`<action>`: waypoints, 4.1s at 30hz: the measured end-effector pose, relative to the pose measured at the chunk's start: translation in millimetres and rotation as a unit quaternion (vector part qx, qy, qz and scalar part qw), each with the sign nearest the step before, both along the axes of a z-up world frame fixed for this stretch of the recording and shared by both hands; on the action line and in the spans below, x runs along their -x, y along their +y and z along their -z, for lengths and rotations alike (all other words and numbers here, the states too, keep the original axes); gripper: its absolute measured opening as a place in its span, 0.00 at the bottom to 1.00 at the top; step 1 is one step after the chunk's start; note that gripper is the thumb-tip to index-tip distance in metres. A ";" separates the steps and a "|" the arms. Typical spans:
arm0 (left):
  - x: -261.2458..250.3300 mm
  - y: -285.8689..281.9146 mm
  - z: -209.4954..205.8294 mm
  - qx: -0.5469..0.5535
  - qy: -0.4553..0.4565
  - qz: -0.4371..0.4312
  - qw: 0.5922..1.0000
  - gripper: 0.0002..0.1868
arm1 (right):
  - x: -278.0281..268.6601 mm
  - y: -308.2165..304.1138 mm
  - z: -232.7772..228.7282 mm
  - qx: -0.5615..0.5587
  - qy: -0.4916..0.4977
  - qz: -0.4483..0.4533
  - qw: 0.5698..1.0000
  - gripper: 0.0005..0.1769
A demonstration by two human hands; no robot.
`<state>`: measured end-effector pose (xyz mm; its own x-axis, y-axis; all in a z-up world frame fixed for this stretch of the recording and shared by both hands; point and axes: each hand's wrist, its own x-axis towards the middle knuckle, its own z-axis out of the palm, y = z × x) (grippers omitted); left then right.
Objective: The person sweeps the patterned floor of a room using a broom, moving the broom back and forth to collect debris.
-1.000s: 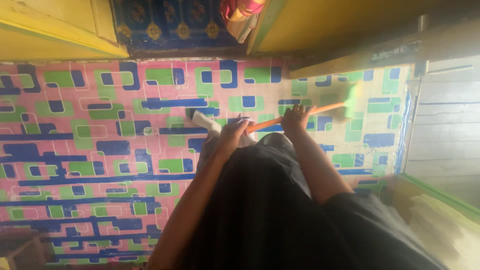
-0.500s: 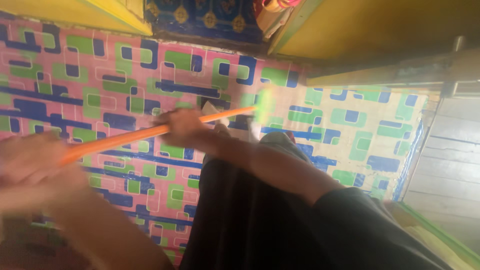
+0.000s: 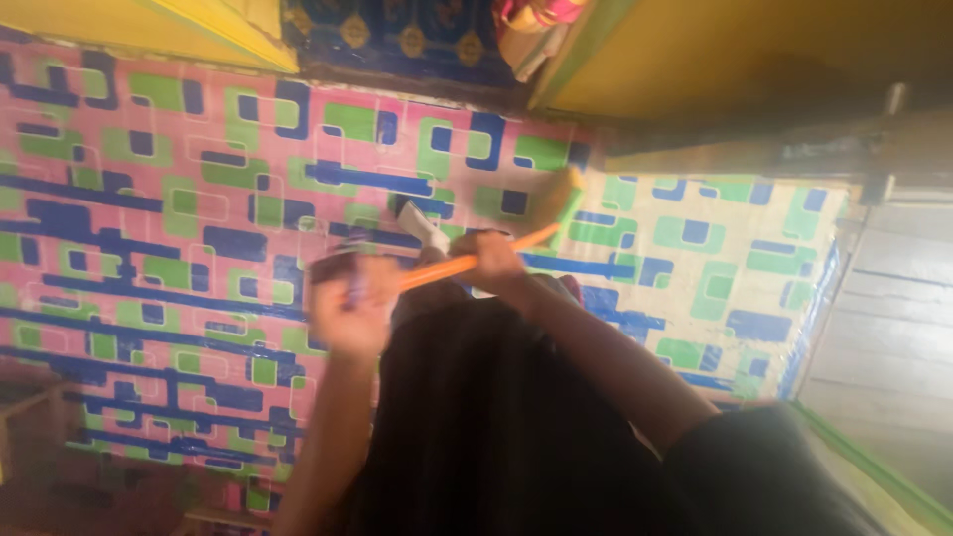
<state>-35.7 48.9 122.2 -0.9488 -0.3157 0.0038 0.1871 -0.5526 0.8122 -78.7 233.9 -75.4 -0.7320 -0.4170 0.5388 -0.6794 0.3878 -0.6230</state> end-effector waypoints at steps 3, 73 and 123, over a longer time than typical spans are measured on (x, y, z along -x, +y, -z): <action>11.2 47.1 27.4 -0.052 -0.056 0.079 0.994 0.21 | -5.2 88.3 39.2 -0.069 -0.075 -0.003 0.995 0.23; -241.0 80.9 204.1 -0.040 -0.035 -0.232 0.971 0.11 | -129.1 132.4 134.6 -0.386 -0.191 -0.124 0.894 0.18; -58.6 447.2 223.7 0.137 -0.184 0.009 0.973 0.10 | -1.4 489.9 132.1 -0.603 -0.152 0.179 0.762 0.24</action>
<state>22.9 496.1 -101.5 -0.9074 -0.3338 -0.2554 -0.1520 -0.3059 0.9399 -77.3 723.8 -207.5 -0.9301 -0.2179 -0.2958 -0.2900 0.9298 0.2268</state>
